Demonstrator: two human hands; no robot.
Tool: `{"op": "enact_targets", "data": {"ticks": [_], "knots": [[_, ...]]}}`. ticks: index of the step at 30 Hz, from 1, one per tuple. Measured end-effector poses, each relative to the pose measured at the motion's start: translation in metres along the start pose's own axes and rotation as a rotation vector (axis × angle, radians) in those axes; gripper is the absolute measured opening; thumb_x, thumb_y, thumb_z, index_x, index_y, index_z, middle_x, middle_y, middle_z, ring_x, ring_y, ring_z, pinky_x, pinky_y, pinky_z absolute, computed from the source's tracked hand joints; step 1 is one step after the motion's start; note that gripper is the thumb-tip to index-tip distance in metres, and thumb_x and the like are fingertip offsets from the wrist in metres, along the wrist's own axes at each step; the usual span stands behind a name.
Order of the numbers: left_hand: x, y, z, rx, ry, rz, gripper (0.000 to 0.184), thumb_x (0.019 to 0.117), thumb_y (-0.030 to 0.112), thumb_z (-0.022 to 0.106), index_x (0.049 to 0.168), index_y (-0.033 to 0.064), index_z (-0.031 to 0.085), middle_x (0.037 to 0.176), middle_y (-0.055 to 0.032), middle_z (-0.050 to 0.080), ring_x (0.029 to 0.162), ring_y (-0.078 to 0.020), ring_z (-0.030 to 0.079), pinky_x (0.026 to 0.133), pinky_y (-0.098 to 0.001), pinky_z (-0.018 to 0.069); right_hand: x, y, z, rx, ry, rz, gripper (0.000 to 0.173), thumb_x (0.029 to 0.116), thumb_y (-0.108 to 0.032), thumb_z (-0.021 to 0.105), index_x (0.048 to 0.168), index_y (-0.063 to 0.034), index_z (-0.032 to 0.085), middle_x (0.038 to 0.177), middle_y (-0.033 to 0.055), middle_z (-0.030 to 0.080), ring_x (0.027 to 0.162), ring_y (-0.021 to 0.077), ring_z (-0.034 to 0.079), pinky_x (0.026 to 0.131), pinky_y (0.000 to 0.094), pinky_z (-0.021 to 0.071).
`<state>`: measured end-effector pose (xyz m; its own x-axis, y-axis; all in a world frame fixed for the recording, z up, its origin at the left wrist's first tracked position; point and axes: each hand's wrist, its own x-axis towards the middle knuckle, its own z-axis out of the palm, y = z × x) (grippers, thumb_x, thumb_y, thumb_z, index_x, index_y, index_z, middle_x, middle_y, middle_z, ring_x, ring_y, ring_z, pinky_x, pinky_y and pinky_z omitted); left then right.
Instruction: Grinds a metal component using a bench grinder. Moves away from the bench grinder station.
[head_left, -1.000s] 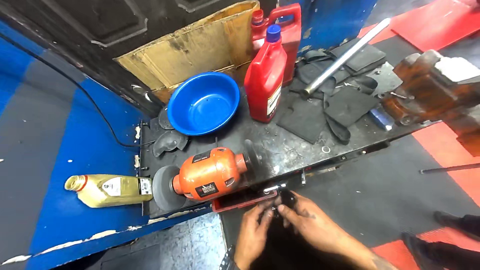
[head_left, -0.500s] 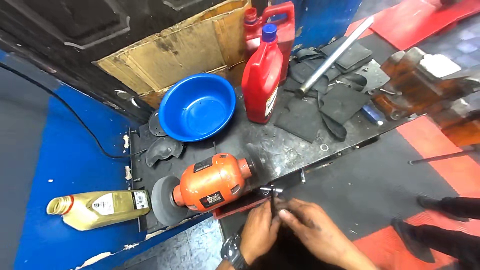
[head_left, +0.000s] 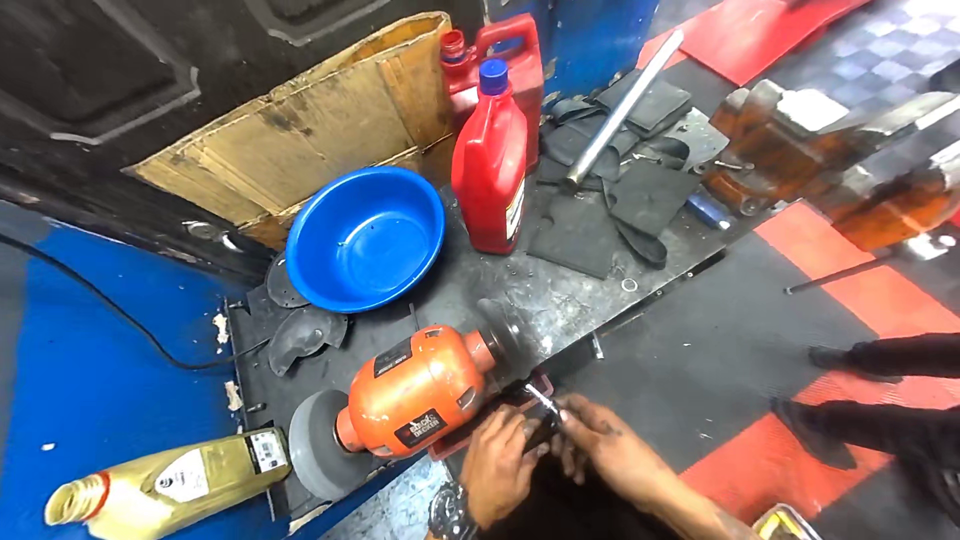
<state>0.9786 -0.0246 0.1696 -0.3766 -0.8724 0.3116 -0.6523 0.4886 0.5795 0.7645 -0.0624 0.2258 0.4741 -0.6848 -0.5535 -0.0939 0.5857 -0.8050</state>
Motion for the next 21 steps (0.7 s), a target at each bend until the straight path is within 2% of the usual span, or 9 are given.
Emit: {"op": "enact_targets", "data": {"ticks": [2,4,7,10,14,16,21], "knots": [[-0.008,-0.003,0.000,-0.063,0.045,-0.015,0.039,0.1060,0.033,0.047,0.110,0.0050,0.074,0.105,-0.0096,0.075,0.105,-0.0176,0.071,0.094,-0.0333,0.0583,0.000,-0.001,0.005,-0.029,-0.014,0.008,0.029,0.1104,-0.028,0.042,0.126,-0.0084,0.056,0.085,0.0056,0.068,0.062,0.0172,0.064,0.056,0.0317,0.0564],[-0.013,-0.003,0.000,-0.068,0.100,-0.015,0.034,0.1028,0.025,0.047,0.110,0.0037,0.072,0.103,-0.0097,0.076,0.100,-0.0156,0.073,0.092,-0.0315,0.0591,0.002,-0.002,0.009,-0.093,-0.004,-0.010,0.028,0.1101,-0.029,0.042,0.123,-0.0091,0.058,0.082,0.0034,0.067,0.060,0.0154,0.063,0.054,0.0304,0.0551],[-0.010,-0.001,-0.003,-0.089,0.154,-0.055,0.041,0.1101,0.037,0.041,0.113,0.0052,0.067,0.099,-0.0072,0.074,0.092,-0.0109,0.071,0.087,-0.0274,0.0596,0.006,-0.001,0.014,-0.248,0.009,-0.052,0.034,0.1106,-0.038,0.038,0.116,-0.0123,0.059,0.077,0.0008,0.065,0.060,0.0149,0.063,0.056,0.0323,0.0557],[-0.006,-0.002,0.000,-0.074,0.197,-0.074,0.050,0.1103,0.044,0.037,0.107,0.0048,0.068,0.090,-0.0067,0.074,0.085,-0.0094,0.072,0.081,-0.0262,0.0601,0.011,0.003,0.014,-0.340,0.039,-0.078,0.038,0.1102,-0.042,0.036,0.112,-0.0135,0.062,0.075,0.0000,0.064,0.062,0.0151,0.064,0.060,0.0349,0.0563],[-0.001,-0.002,-0.001,-0.011,0.233,-0.062,0.051,0.1104,0.044,0.037,0.100,0.0062,0.069,0.084,-0.0050,0.074,0.079,-0.0081,0.072,0.075,-0.0245,0.0599,0.014,0.006,0.014,-0.484,0.079,-0.112,0.042,0.1094,-0.045,0.034,0.108,-0.0143,0.063,0.073,0.0000,0.062,0.064,0.0163,0.064,0.064,0.0391,0.0552],[0.002,-0.003,-0.004,-0.006,0.227,-0.046,0.051,0.1102,0.045,0.038,0.100,0.0064,0.070,0.084,-0.0051,0.075,0.079,-0.0084,0.072,0.075,-0.0249,0.0600,0.014,0.006,0.012,-0.530,0.084,-0.117,0.043,0.1092,-0.045,0.033,0.106,-0.0146,0.063,0.073,0.0004,0.061,0.067,0.0175,0.064,0.067,0.0413,0.0538],[0.005,-0.004,-0.005,-0.048,0.220,-0.052,0.050,0.1097,0.043,0.041,0.099,0.0060,0.072,0.084,-0.0052,0.075,0.079,-0.0080,0.072,0.075,-0.0244,0.0602,0.017,0.010,0.009,-0.529,0.072,-0.140,0.044,0.1091,-0.046,0.033,0.101,-0.0145,0.063,0.071,0.0002,0.060,0.067,0.0175,0.063,0.065,0.0416,0.0524]]}}
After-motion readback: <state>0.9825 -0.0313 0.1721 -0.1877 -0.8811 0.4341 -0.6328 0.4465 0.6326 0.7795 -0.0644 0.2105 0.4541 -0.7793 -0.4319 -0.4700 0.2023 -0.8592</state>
